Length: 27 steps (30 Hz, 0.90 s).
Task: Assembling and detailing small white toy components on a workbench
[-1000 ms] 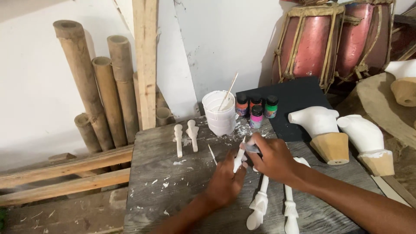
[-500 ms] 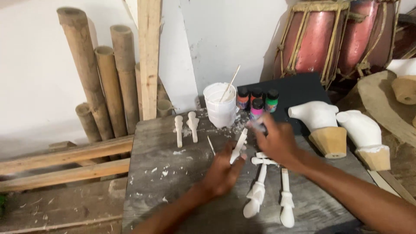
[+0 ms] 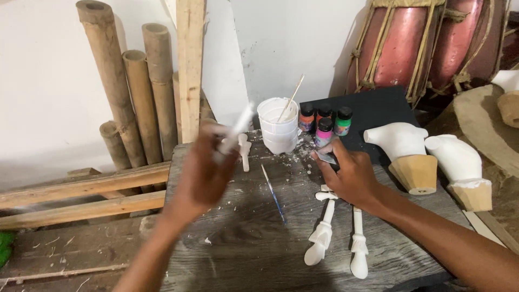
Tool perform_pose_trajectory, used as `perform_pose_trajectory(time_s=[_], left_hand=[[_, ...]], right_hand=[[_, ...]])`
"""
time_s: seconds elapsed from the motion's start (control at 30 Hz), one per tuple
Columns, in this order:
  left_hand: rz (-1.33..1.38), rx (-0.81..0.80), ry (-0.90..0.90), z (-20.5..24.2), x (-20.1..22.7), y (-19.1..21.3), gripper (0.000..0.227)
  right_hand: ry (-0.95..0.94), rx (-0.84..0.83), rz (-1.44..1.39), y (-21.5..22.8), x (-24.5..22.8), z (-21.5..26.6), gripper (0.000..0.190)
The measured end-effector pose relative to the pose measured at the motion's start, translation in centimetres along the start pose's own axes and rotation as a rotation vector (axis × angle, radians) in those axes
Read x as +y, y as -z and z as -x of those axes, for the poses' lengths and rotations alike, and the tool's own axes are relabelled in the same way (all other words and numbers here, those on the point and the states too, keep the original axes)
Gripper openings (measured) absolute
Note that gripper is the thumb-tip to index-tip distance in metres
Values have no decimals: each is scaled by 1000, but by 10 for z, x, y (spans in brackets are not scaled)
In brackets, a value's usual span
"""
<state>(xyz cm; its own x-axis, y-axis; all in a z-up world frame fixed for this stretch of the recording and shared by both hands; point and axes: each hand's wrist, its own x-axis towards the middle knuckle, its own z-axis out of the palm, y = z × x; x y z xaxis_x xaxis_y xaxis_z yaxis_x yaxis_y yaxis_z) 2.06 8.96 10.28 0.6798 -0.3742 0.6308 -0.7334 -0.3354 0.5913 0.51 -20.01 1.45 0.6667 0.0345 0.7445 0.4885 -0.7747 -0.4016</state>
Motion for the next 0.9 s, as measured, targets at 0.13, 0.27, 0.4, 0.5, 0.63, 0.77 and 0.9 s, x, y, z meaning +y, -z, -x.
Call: perform_pose_trajectory(time_s=[0.13, 0.27, 0.4, 0.5, 0.63, 0.77, 0.9], left_hand=[[-295, 17, -31, -2, -3, 35, 28], [-356, -33, 350, 8, -5, 48, 34], [-372, -37, 418, 20, -20, 56, 28], [-279, -30, 505, 15, -9, 75, 31], [-258, -105, 745, 5, -10, 88, 53], [-359, -243, 710, -5, -32, 96, 49], [-350, -505, 743, -24, -29, 81, 47]], right_hand=[[-7, -37, -5, 2, 4, 5, 14], [6, -48, -13, 2, 6, 7, 10], [28, -70, 6, 1, 8, 5, 12], [33, -58, 23, -3, 12, 10, 11], [22, -77, 10, 0, 11, 10, 7], [47, -89, 14, 1, 12, 8, 11], [77, -88, 0, 3, 5, 8, 10]])
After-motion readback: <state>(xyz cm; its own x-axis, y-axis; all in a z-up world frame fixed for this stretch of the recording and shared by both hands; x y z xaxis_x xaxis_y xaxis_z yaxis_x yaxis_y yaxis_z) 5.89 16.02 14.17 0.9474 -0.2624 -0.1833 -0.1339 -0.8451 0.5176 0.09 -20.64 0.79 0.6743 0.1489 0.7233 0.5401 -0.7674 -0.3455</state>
